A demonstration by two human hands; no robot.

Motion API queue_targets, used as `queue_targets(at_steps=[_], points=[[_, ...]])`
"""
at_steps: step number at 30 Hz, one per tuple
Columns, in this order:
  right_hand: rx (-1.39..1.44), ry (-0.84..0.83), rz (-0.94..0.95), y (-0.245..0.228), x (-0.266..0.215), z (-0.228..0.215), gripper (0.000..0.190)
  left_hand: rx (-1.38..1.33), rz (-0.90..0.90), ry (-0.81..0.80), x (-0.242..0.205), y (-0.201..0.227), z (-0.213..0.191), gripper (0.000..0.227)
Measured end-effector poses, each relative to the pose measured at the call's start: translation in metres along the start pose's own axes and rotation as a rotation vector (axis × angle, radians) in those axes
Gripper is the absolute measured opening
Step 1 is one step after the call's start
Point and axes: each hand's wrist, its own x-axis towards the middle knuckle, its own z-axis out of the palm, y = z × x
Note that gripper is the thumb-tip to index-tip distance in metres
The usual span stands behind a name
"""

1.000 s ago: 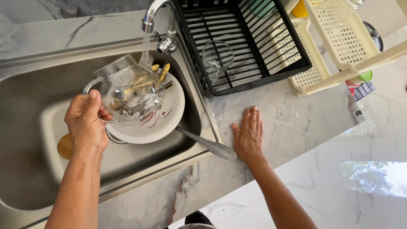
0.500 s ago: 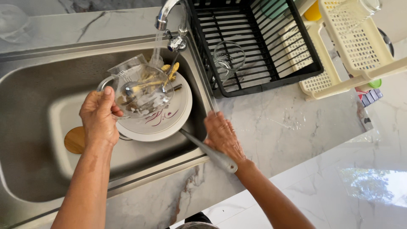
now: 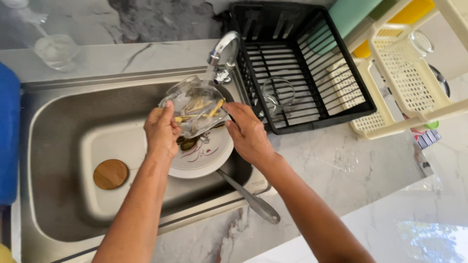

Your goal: The person washes a variety of kitchen items under a running faucet, including a dish rack, plates, cutlery, a glass, a small pot, and a ladle, rinsing each item and placing them aside or into the rack.

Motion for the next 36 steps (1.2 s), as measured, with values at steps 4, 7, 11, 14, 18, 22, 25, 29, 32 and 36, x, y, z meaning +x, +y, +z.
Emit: queue_targets(at_steps=[4, 7, 11, 14, 18, 22, 25, 29, 32, 36], points=[[0.044, 0.076, 0.155, 0.019, 0.033, 0.046, 0.042, -0.092, -0.046, 0.031, -0.001, 0.003, 0.004, 0.039], [0.272, 0.283, 0.316, 0.039, 0.071, 0.063, 0.025, -0.171, -0.050, 0.032, -0.003, 0.012, 0.003, 0.040], [1.228, 0.354, 0.783, 0.063, 0.111, 0.069, 0.020, -0.163, 0.017, 0.007, 0.001, 0.018, -0.013, 0.036], [1.503, 0.166, 0.894, 0.083, 0.133, 0.080, 0.024, -0.091, 0.096, -0.055, 0.000, 0.028, -0.016, 0.028], [1.653, 0.150, 0.959, 0.079, 0.145, 0.082, 0.019, -0.064, 0.081, -0.138, -0.030, 0.046, 0.001, 0.027], [1.188, -0.018, 0.874, -0.003, 0.129, 0.042, 0.014, -0.245, 0.061, -0.148, -0.034, 0.037, 0.017, 0.022], [0.764, -0.175, 0.696, -0.025, 0.102, 0.021, 0.016, -0.321, 0.013, -0.171, -0.034, 0.021, 0.027, 0.025], [-0.143, 0.033, 0.169, 0.024, 0.095, 0.009, 0.034, -0.392, -0.042, -0.207, -0.029, -0.007, 0.036, 0.031], [-0.086, -0.102, 0.309, -0.014, 0.077, 0.009, 0.076, -0.525, -0.131, -0.164, -0.030, -0.008, 0.030, 0.031], [-0.264, -0.198, 0.358, -0.011, 0.076, 0.025, 0.110, -0.533, -0.184, -0.134, -0.017, -0.020, 0.030, 0.032]])
